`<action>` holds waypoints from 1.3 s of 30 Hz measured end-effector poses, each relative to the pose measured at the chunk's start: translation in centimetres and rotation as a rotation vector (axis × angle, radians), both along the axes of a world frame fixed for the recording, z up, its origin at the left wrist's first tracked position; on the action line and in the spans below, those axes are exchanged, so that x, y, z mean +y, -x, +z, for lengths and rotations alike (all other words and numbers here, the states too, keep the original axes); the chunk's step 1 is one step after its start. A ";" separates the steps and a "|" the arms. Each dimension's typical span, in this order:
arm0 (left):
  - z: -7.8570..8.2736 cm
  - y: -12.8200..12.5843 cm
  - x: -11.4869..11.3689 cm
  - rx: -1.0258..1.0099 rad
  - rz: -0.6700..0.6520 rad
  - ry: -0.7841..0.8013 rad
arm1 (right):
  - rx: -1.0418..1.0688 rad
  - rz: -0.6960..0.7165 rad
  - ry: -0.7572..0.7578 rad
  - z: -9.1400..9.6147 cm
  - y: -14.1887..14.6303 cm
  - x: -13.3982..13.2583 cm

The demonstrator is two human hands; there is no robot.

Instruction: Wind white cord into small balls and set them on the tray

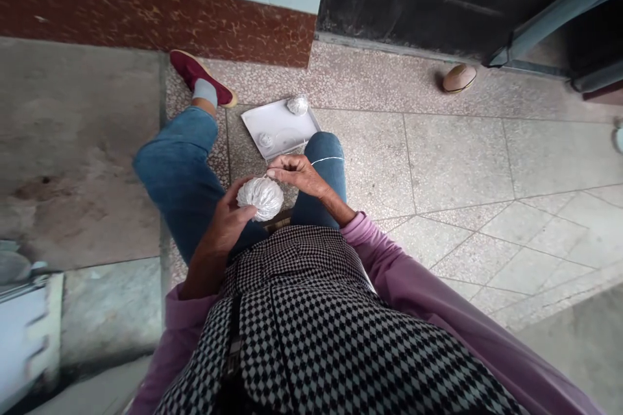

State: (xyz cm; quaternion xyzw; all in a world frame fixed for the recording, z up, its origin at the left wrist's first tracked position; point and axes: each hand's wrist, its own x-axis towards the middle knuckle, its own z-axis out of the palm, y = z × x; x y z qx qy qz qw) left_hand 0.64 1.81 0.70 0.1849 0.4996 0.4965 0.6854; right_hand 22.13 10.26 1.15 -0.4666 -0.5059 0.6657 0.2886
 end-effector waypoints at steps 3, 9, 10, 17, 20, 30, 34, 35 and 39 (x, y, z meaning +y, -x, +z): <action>0.4 -0.4 -0.3 -0.052 0.040 -0.025 | 0.001 -0.026 0.076 -2.1 0.9 -0.9; -0.9 0.4 0.0 0.053 0.085 -0.009 | -0.008 0.044 0.038 -4.4 2.1 -3.9; -1.4 0.6 0.2 0.062 0.078 -0.033 | -0.029 0.075 0.022 -4.4 2.2 -4.4; -4.3 2.6 0.8 0.555 0.150 -0.152 | -0.077 0.412 -0.078 -0.4 1.3 -7.2; -4.5 3.2 0.5 0.612 0.007 -0.155 | -0.115 0.380 -0.130 1.9 0.3 -6.2; -3.7 1.9 -0.9 0.248 -0.278 -0.045 | -0.038 0.124 -0.146 0.2 -0.3 -0.8; -4.0 1.5 -1.2 0.199 -0.259 -0.036 | 0.045 0.047 -0.052 -1.4 0.4 -1.7; -4.0 1.4 -1.2 0.205 -0.249 -0.037 | 0.059 0.040 -0.042 -1.8 0.5 -1.8; -3.6 1.0 -1.2 0.097 -0.167 -0.009 | 0.117 0.024 -0.008 -3.6 1.0 -1.6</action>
